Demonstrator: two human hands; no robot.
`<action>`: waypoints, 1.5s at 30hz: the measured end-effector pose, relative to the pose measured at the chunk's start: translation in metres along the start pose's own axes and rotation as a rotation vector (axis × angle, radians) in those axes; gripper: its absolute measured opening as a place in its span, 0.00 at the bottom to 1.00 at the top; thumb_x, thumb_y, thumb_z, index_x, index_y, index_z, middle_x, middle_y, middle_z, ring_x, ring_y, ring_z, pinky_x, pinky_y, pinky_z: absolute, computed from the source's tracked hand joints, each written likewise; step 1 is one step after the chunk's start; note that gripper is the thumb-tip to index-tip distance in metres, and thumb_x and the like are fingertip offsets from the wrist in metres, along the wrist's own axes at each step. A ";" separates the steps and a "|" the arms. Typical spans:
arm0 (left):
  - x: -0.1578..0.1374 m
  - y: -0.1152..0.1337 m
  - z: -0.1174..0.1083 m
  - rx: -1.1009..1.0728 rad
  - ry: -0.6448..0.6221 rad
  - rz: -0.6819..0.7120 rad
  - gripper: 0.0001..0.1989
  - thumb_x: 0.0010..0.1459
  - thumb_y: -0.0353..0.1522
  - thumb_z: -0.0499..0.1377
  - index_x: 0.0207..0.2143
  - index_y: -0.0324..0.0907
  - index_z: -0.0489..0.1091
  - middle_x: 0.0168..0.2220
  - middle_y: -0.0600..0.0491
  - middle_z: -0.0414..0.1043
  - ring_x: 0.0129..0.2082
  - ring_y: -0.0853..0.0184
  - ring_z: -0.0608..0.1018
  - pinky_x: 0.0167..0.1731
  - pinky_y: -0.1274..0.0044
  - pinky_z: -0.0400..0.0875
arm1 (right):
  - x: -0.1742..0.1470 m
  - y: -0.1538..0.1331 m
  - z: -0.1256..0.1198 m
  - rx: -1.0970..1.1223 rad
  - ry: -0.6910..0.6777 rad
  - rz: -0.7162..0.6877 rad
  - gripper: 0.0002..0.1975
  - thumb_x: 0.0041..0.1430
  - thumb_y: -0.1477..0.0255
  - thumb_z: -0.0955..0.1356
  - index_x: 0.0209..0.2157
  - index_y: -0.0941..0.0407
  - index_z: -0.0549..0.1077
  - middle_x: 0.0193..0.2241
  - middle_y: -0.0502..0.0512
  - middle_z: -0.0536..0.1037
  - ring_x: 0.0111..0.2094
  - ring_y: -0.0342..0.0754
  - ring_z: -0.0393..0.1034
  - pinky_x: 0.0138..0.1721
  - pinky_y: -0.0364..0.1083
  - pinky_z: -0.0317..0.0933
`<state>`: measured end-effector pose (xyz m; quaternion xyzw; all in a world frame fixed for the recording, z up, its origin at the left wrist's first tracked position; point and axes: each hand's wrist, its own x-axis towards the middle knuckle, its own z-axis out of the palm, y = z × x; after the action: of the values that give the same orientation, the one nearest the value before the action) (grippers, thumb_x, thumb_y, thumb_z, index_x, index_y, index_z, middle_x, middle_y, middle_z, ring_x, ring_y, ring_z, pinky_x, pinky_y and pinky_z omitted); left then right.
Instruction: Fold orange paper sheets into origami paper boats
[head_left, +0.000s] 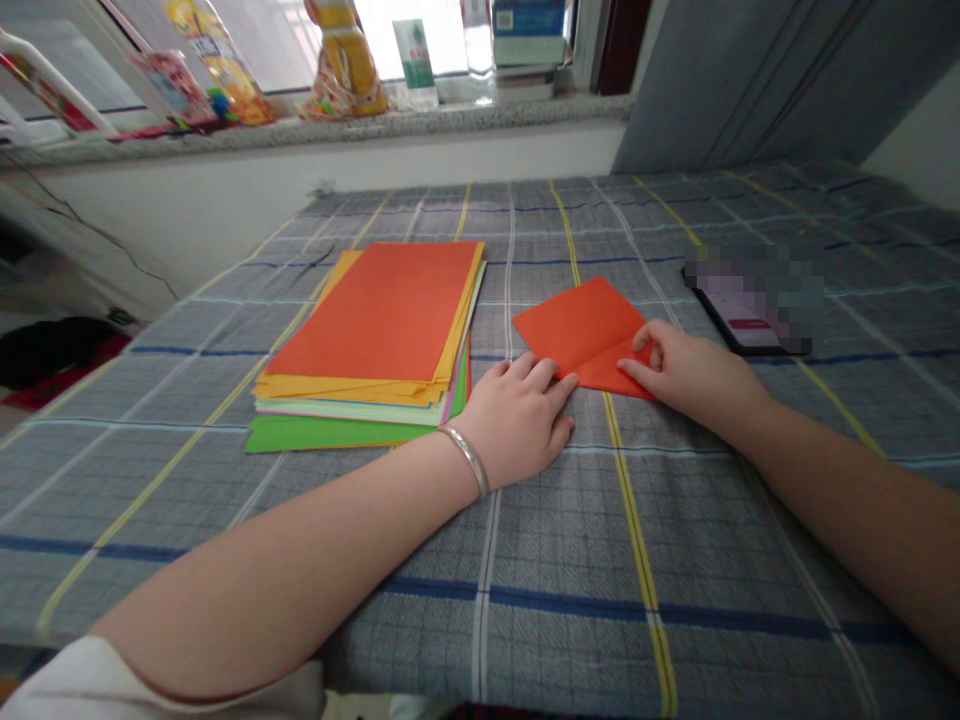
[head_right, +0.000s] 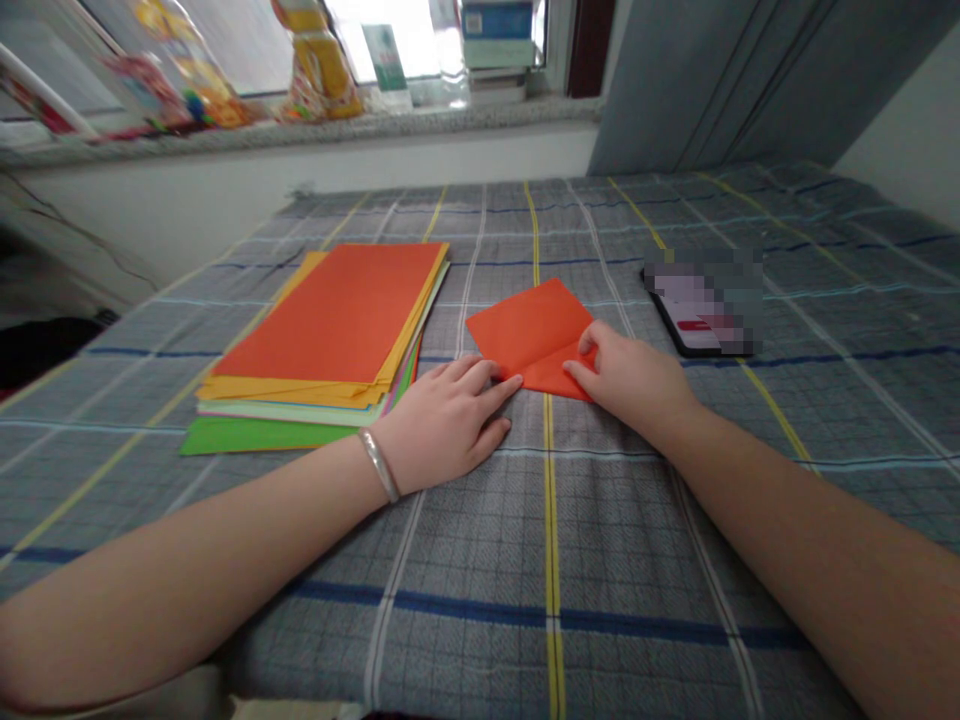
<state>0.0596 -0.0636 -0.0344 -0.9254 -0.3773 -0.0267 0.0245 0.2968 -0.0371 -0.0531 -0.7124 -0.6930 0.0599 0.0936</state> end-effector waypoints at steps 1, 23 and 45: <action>0.000 0.001 -0.001 0.001 -0.011 -0.011 0.24 0.69 0.40 0.49 0.62 0.38 0.67 0.53 0.41 0.70 0.56 0.51 0.70 0.54 0.59 0.69 | 0.000 0.000 0.000 -0.005 -0.001 -0.002 0.13 0.60 0.58 0.66 0.40 0.51 0.68 0.30 0.53 0.77 0.29 0.51 0.71 0.27 0.47 0.51; 0.009 -0.023 -0.007 -0.063 0.070 -0.214 0.15 0.66 0.30 0.50 0.44 0.35 0.76 0.46 0.44 0.74 0.43 0.59 0.79 0.46 0.68 0.76 | -0.001 -0.001 -0.001 -0.012 -0.025 0.024 0.16 0.60 0.55 0.65 0.42 0.51 0.70 0.30 0.53 0.77 0.28 0.51 0.69 0.27 0.47 0.50; 0.011 -0.024 0.006 -0.069 0.005 0.159 0.22 0.70 0.37 0.50 0.61 0.38 0.69 0.52 0.45 0.74 0.52 0.56 0.74 0.55 0.63 0.70 | 0.001 0.009 -0.001 0.018 0.068 -0.120 0.10 0.60 0.62 0.67 0.39 0.53 0.75 0.31 0.54 0.79 0.32 0.52 0.73 0.30 0.49 0.59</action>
<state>0.0512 -0.0381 -0.0389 -0.9526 -0.3015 -0.0401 -0.0042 0.3063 -0.0365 -0.0541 -0.6703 -0.7302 0.0364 0.1269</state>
